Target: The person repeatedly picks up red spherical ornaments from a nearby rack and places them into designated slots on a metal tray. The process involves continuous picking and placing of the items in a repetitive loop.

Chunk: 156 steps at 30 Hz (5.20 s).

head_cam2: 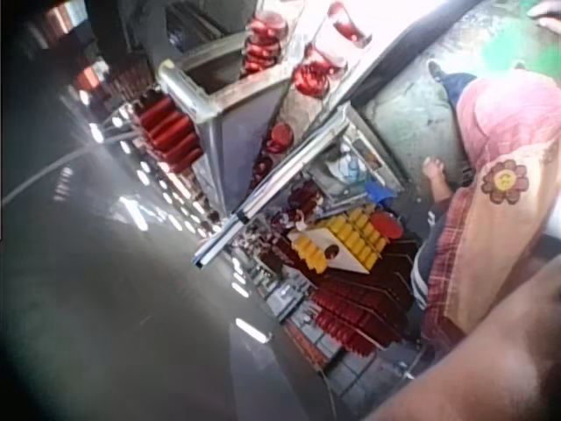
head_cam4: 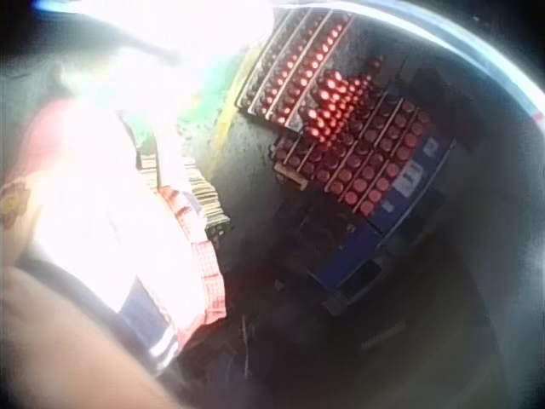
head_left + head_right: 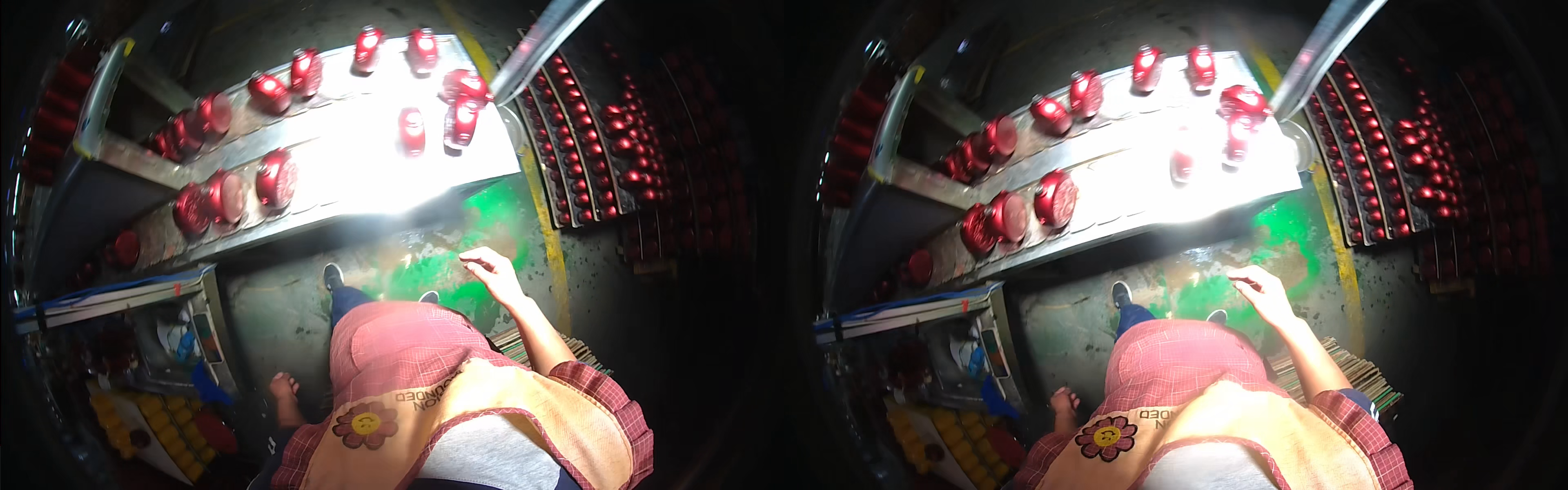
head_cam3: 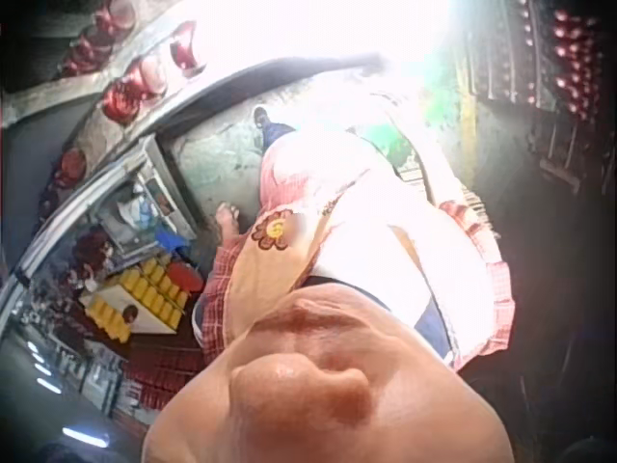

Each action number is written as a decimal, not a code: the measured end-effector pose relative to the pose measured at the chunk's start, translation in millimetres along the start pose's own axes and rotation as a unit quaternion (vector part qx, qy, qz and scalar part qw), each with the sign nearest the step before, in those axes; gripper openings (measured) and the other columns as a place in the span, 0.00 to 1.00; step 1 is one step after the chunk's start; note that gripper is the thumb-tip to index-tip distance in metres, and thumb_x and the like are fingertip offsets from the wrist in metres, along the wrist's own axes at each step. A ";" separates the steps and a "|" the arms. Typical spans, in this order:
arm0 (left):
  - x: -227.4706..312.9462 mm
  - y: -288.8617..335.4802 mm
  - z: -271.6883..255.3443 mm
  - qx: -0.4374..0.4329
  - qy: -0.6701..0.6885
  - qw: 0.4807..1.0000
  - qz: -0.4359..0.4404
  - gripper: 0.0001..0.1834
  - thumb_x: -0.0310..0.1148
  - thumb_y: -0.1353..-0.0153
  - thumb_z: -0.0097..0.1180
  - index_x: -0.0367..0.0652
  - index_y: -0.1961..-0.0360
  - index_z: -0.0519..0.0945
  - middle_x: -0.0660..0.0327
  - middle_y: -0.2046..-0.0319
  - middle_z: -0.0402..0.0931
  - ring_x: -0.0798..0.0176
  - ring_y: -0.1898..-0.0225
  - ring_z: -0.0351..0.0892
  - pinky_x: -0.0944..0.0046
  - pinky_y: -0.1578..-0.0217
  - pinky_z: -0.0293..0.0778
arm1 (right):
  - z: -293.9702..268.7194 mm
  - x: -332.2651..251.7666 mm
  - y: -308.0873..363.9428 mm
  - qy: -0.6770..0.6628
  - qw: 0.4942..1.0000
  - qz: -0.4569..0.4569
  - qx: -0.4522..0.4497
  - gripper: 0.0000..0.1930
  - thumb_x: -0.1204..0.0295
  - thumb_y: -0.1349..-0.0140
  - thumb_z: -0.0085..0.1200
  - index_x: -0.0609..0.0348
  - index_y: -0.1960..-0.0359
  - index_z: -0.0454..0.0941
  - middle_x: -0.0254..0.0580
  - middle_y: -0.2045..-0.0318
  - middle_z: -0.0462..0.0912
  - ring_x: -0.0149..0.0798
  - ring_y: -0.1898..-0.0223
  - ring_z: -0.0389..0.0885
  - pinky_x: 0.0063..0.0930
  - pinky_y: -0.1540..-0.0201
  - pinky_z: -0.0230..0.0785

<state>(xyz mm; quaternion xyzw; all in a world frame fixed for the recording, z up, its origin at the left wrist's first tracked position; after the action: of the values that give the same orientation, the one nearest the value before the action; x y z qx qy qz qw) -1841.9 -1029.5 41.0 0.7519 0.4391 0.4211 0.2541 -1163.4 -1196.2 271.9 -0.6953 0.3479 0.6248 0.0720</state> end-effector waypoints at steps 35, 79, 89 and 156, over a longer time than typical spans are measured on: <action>134.9 865.4 1071.6 -0.679 -0.339 0.343 0.554 0.19 0.22 0.41 0.60 0.44 0.47 0.82 0.57 0.48 0.79 0.63 0.52 0.77 0.66 0.50 0.72 | -598.2 197.0 42.0 -0.133 0.824 0.028 0.550 0.26 0.74 0.35 0.58 0.50 0.35 0.71 0.43 0.45 0.78 0.34 0.45 0.75 0.30 0.45 0.72; 292.1 790.9 1100.7 -0.688 -0.030 0.718 0.098 0.29 0.41 0.31 0.53 0.40 0.33 0.66 0.55 0.42 0.74 0.53 0.43 0.76 0.52 0.40 0.73 | -762.9 236.0 -175.3 -0.648 0.685 -0.107 0.316 0.33 0.66 0.39 0.52 0.60 0.31 0.62 0.48 0.35 0.70 0.47 0.33 0.67 0.42 0.29 0.58; 332.7 754.5 1119.2 -0.755 0.197 0.557 -0.284 0.44 0.51 0.45 0.63 0.43 0.31 0.62 0.51 0.43 0.74 0.50 0.46 0.78 0.46 0.48 0.77 | -658.6 110.6 -420.6 -0.655 0.722 -0.219 0.034 0.25 0.60 0.30 0.48 0.67 0.38 0.69 0.53 0.44 0.76 0.44 0.44 0.77 0.40 0.42 0.72; 526.5 232.1 239.9 0.042 0.112 0.835 0.537 0.28 0.24 0.41 0.60 0.44 0.38 0.74 0.56 0.36 0.70 0.55 0.37 0.69 0.58 0.42 0.71 | 239.3 -235.2 -462.6 0.315 0.913 -0.258 0.011 0.31 0.71 0.37 0.57 0.34 0.32 0.66 0.62 0.27 0.46 0.67 0.31 0.52 0.48 0.32 0.60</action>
<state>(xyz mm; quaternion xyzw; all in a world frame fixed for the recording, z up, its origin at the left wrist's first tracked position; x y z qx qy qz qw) -1396.1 -684.7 307.5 0.8268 0.0087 0.5544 -0.0947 -1088.6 -629.8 283.3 -0.9208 0.1681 0.3290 0.1249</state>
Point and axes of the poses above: each hand's wrist, its own y-axis away from the middle knuckle, its own z-axis out of the palm, x = y × z, the point moved 6 cm from there along -y, towards the middle knuckle
